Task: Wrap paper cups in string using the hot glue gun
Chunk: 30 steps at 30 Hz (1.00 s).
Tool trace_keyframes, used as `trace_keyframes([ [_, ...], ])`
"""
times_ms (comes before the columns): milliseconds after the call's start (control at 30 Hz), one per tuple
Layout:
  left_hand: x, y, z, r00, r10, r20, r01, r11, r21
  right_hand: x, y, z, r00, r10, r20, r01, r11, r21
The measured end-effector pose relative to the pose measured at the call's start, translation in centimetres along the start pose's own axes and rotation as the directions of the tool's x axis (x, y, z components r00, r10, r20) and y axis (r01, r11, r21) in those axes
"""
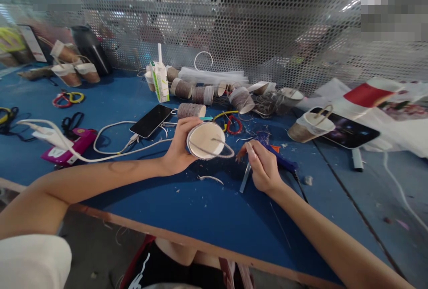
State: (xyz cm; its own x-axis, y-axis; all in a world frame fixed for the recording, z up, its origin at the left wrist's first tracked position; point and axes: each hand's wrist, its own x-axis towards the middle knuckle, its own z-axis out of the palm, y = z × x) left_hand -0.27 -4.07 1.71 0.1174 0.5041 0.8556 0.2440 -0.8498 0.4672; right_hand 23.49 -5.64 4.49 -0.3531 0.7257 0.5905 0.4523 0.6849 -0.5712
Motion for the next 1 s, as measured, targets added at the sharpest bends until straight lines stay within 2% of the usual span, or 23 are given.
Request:
trace_keyframes([
  [67, 0.0, 0.2, -0.1, 0.999, 0.043, 0.004, -0.043, 0.998, 0.034, 0.0, 0.0, -0.1, 1.000, 0.012, 0.011, -0.012, 1.000, -0.006],
  [133, 0.0, 0.4, -0.2, 0.998, 0.065, 0.019, -0.066, 0.995, 0.076, 0.0, 0.1, -0.3, 0.999, -0.027, 0.034, 0.028, 1.000, -0.015],
  [267, 0.1, 0.9, -0.3, 0.993, 0.047, 0.111, -0.062, 0.989, 0.133, 0.2, -0.1, -0.5, 0.962, -0.248, 0.117, 0.256, 0.965, -0.057],
  [333, 0.1, 1.0, -0.4, 0.984, 0.004, 0.176, -0.030, 0.988, 0.149, 0.1, -0.2, -0.5, 0.946, -0.292, 0.140, 0.307, 0.947, -0.094],
  [433, 0.2, 0.7, -0.7, 0.980, -0.017, 0.200, -0.022, 0.981, 0.193, -0.1, -0.2, -0.6, 0.961, -0.231, 0.149, 0.253, 0.956, -0.150],
  [567, 0.5, -0.4, -1.1, 0.977, 0.154, 0.148, -0.186, 0.955, 0.230, -0.3, 0.4, -1.0, 0.980, -0.133, 0.146, 0.160, 0.969, -0.188],
  [667, 0.9, -0.9, -1.4, 0.957, 0.237, 0.167, -0.273, 0.930, 0.247, -0.1, 0.6, -1.0, 0.973, -0.162, 0.163, 0.192, 0.963, -0.188],
  [733, 1.3, -0.8, -1.5, 0.947, 0.247, 0.207, -0.297, 0.919, 0.258, 0.0, 0.4, -0.9, 0.956, -0.188, 0.223, 0.232, 0.953, -0.192],
  [800, 1.8, -0.6, -1.8, 0.944, 0.223, 0.244, -0.288, 0.918, 0.274, 0.1, 0.0, -0.7, 0.927, -0.229, 0.299, 0.297, 0.932, -0.207],
  [867, 2.5, -0.3, -2.2, 0.959, 0.160, 0.234, -0.229, 0.924, 0.306, 0.1, -0.5, -0.6, 0.900, -0.280, 0.334, 0.366, 0.901, -0.231],
  [1000, 5.0, -0.3, -3.8, 0.997, 0.017, 0.072, -0.039, 0.943, 0.331, -0.1, -1.2, -0.6, 0.889, -0.348, 0.299, 0.422, 0.875, -0.237],
])
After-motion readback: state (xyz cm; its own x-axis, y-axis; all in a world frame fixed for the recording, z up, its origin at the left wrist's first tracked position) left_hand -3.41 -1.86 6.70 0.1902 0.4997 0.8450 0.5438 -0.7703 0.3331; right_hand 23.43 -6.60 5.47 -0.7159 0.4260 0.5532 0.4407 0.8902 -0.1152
